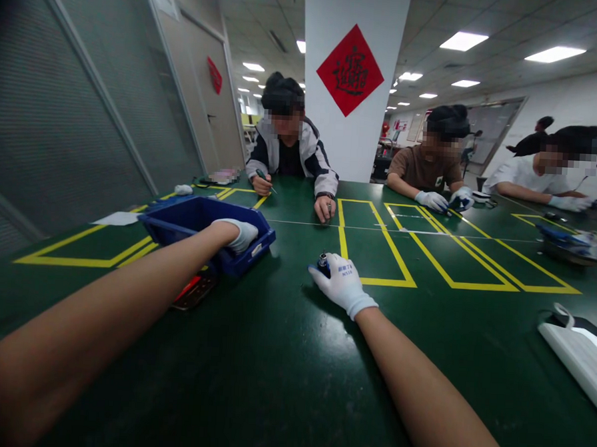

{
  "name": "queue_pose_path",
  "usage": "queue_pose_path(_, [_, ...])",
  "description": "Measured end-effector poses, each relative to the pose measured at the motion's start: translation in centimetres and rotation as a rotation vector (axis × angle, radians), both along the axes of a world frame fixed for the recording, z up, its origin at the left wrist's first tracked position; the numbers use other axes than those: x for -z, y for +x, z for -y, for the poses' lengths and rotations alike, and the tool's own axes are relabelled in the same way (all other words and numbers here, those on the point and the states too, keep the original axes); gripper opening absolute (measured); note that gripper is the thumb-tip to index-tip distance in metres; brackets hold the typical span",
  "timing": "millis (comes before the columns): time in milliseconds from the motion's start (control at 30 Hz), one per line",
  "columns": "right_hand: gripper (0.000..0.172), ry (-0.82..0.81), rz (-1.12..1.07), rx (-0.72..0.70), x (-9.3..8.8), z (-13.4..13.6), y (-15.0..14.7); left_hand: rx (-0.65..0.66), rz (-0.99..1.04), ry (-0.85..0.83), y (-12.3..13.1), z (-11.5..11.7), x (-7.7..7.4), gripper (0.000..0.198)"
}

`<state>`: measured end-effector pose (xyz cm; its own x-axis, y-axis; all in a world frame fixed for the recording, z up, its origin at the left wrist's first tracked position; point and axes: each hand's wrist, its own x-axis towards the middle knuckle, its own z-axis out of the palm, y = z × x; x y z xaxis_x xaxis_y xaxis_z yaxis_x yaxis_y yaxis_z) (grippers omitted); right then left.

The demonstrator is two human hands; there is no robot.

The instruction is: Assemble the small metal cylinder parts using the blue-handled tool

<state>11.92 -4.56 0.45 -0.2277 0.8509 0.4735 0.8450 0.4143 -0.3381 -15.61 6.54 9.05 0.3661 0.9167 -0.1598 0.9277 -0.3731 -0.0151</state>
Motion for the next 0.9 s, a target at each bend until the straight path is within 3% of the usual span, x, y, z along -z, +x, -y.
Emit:
queue_pose_path(167, [0.042, -0.003, 0.0, 0.003, 0.0, 0.0, 0.0, -0.079, -0.159, -0.118, -0.5, -0.2, -1.9, 0.066])
queue_pose_path(267, [0.042, -0.009, 0.003, 0.006, -0.1, 0.0, 0.0, -0.074, -0.173, -0.169, -1.0, -0.4, -2.0, 0.077])
queue_pose_path(367, [0.042, -0.017, 0.006, 0.009, -0.1, 0.1, 0.0, -0.072, -0.187, -0.279, -1.0, -0.5, -1.3, 0.074])
queue_pose_path(533, [0.043, -0.017, 0.004, 0.005, -0.2, 0.1, 0.0, -0.035, -0.231, -0.312, -0.1, -0.4, -0.3, 0.057])
queue_pose_path(633, [0.041, -0.017, 0.008, 0.008, -0.1, 0.1, 0.0, -0.02, -0.265, -0.303, 0.2, -0.1, -0.5, 0.052])
queue_pose_path(733, [0.041, -0.018, 0.015, 0.015, -0.1, 0.0, 0.0, -0.047, -0.275, -0.282, 0.1, 0.3, -1.2, 0.059])
queue_pose_path(900, [0.043, -0.008, 0.019, 0.025, 0.0, -0.1, 0.0, -0.103, -0.185, -0.039, -0.8, 0.9, -4.2, 0.064])
